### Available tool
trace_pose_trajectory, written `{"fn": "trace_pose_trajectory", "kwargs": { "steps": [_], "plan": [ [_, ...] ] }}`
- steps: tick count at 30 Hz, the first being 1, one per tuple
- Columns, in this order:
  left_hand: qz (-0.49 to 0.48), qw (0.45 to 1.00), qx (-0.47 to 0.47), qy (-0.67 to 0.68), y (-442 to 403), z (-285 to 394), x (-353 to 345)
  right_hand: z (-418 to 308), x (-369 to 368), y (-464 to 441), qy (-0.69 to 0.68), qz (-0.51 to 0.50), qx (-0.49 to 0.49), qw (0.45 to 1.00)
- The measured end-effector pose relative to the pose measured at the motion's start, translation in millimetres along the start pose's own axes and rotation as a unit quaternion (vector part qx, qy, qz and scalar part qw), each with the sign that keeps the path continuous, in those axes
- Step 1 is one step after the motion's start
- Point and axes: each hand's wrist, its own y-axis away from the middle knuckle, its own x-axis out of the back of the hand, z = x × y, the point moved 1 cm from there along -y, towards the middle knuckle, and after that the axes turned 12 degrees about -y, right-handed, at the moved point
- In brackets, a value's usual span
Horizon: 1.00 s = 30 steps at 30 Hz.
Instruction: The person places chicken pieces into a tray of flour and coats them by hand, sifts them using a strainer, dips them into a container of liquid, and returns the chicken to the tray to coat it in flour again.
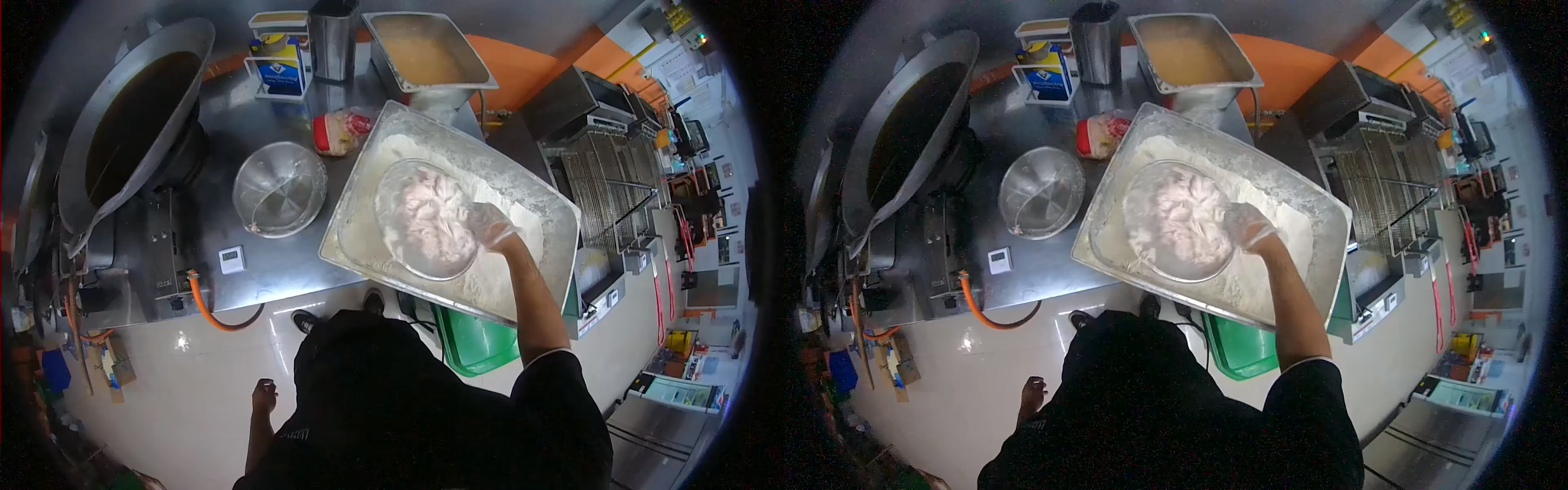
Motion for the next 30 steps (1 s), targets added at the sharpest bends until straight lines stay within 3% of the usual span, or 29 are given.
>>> {"fn": "trace_pose_trajectory", "kwargs": {
  "steps": [1,3,4,7,8,9,11,12,13,15,16,17,18,19,21,23,24,25,28,29,30],
  "plan": [
    [-0.008,0.996,0.083,0.029,3,1,0,-9,7,7,-0.062,0.011,-0.025,0.998],
    [-0.034,0.996,0.08,0.028,3,5,4,-18,30,2,-0.181,0.042,-0.053,0.981],
    [-0.047,0.995,0.078,0.029,4,5,3,-7,27,5,-0.292,-0.022,-0.231,0.928],
    [0.011,0.997,0.066,0.032,9,9,1,-1,-6,9,-0.017,-0.075,-0.187,0.979],
    [-0.034,0.995,0.064,-0.061,13,16,8,-3,-1,9,-0.009,-0.036,-0.091,0.995],
    [-0.076,0.994,0.075,-0.004,10,5,5,-10,9,6,-0.119,0.0,-0.131,0.984],
    [-0.026,0.992,0.103,0.062,3,1,2,-18,22,5,-0.333,0.064,-0.202,0.919],
    [0.005,0.995,0.075,0.066,5,4,1,-9,12,-12,0.037,-0.12,-0.2,0.972],
    [0.033,0.996,0.047,0.067,9,3,0,-24,18,-15,0.038,-0.146,-0.187,0.971],
    [-0.021,0.997,0.068,0.019,8,7,4,-46,35,-24,0.04,-0.186,-0.153,0.97],
    [-0.031,0.996,0.079,0.017,9,11,5,-29,28,-9,-0.109,-0.044,-0.136,0.984],
    [-0.043,0.995,0.091,0.014,13,13,5,-25,20,-9,-0.088,-0.064,-0.168,0.98],
    [-0.006,0.99,0.079,0.117,8,4,-1,-46,31,-22,-0.064,-0.084,-0.203,0.974],
    [-0.03,0.994,0.063,0.082,12,4,-8,-57,38,-16,-0.039,-0.108,-0.247,0.962],
    [-0.049,0.998,0.033,0.017,15,2,-4,-48,42,-6,-0.262,-0.051,-0.284,0.921],
    [-0.027,0.999,0.035,0.016,16,-1,2,-43,47,-2,-0.472,0.005,-0.299,0.829],
    [-0.001,0.998,0.047,0.046,13,1,-1,-40,43,-13,-0.024,-0.163,-0.264,0.95],
    [0.022,0.995,0.062,0.076,13,2,-7,-37,41,-7,-0.018,-0.115,-0.19,0.975],
    [-0.031,0.995,-0.071,-0.068,17,-2,1,-5,12,15,-0.036,0.0,0.045,0.998],
    [-0.044,0.986,-0.114,-0.114,19,-3,3,25,0,32,-0.163,-0.015,-0.034,0.986],
    [-0.015,0.995,0.04,0.094,17,-2,-6,6,8,21,-0.11,-0.06,-0.097,0.987]
  ]
}}
